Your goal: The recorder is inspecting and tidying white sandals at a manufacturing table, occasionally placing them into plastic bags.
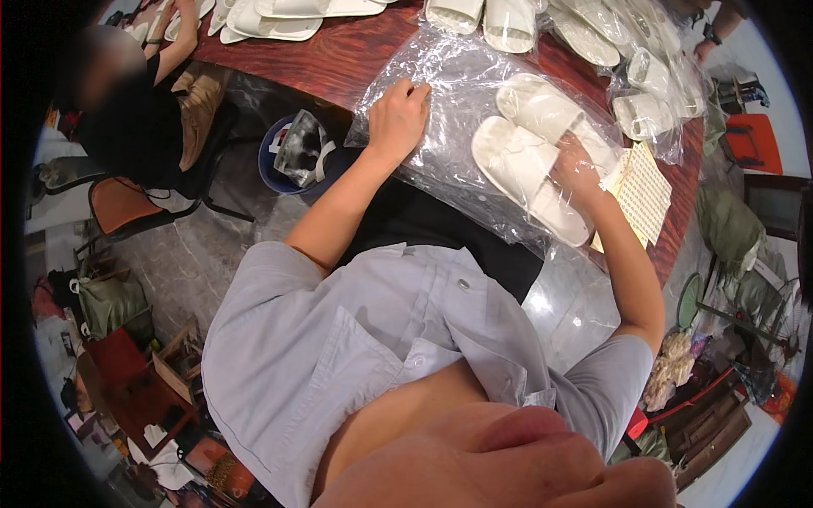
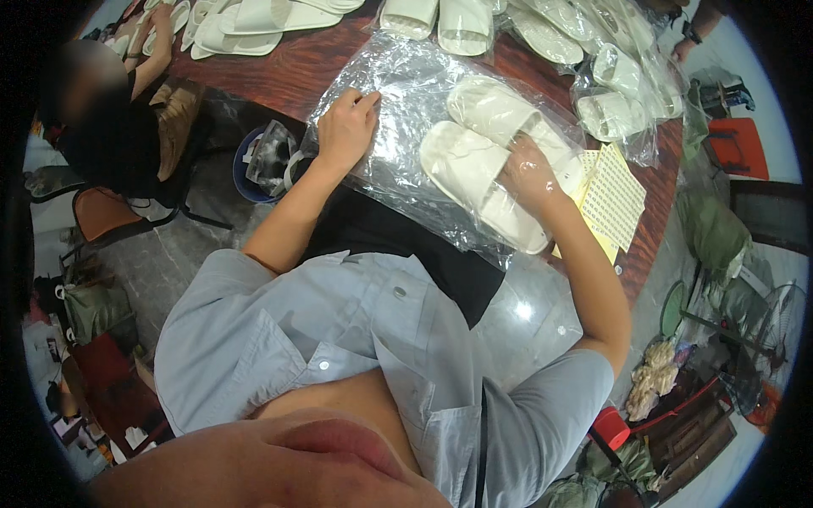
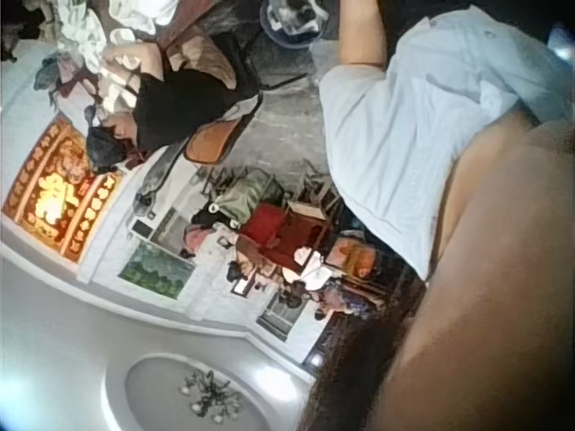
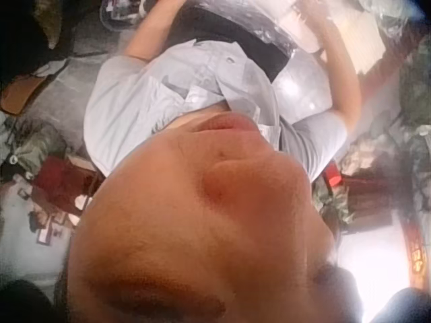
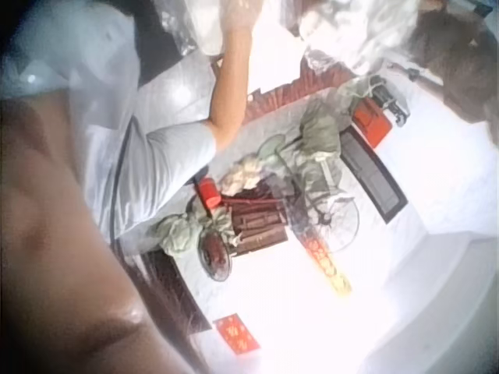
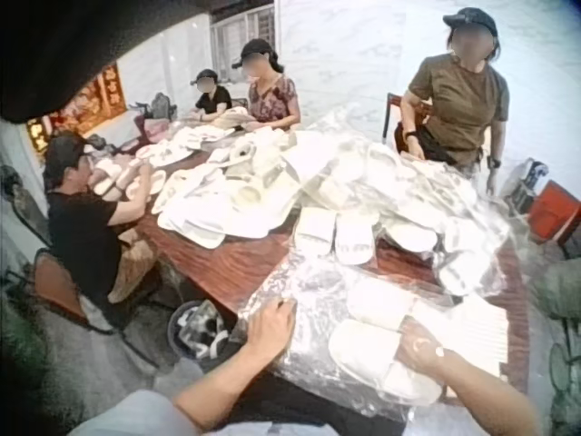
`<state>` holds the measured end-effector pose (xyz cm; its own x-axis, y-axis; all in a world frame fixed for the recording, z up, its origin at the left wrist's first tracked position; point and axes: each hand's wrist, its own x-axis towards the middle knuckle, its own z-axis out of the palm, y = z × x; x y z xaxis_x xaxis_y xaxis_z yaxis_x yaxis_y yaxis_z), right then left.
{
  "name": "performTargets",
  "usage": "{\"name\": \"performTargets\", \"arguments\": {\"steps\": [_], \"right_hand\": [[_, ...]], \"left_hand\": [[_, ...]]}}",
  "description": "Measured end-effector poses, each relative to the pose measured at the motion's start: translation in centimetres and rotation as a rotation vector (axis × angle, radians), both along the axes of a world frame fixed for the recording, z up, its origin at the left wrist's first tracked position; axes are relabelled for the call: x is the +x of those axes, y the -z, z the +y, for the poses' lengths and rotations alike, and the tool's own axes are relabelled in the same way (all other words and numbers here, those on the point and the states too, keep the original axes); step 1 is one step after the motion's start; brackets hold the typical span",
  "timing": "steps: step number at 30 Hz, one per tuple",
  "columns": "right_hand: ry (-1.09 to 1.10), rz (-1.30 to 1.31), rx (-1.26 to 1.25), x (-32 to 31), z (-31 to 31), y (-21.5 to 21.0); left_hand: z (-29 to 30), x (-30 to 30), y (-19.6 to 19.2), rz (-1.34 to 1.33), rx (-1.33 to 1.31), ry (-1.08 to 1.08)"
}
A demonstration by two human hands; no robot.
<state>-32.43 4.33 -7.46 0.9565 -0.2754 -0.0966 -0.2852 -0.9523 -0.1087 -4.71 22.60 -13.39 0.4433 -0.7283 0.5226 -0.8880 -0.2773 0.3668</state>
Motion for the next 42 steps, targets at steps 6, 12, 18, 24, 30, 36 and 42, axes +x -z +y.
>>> {"name": "performTargets", "arguments": {"steps": [6, 12, 18, 24, 30, 36, 42], "right_hand": [[0.187, -0.353, 0.329, -4.3, 0.5, 0.7], [0.129, -0.265, 0.177, -5.4, -0.1, 3.3], [0.054, -0.455, 0.153, -4.8, -0.2, 3.6], [0.146, -0.293, 0.109, -5.3, -0.2, 3.9], [0.104, -0.468, 0.085, -5.0, 0.1, 4.4], [0.088, -0.419, -0.015, -5.5, 0.6, 2.2], [0.227, -0.403, -0.047, -9.3, 2.8, 0.2]], "left_hand": [[0.1, 0.1, -0.5, 0.002, 0.055, 0.018], [1.0, 0.2, -8.3, -0.074, 0.551, 0.103], [-1.3, -5.2, -16.0, -0.278, 0.064, 0.461], [-5.4, -9.6, -14.1, -0.249, 0.150, 0.625], [-7.3, -8.3, -6.3, -0.223, 0.208, 0.562], [-6.5, -7.5, -0.5, -0.140, 0.219, 0.532], [-6.4, -7.7, 0.1, -0.187, 0.175, 0.521]]}}
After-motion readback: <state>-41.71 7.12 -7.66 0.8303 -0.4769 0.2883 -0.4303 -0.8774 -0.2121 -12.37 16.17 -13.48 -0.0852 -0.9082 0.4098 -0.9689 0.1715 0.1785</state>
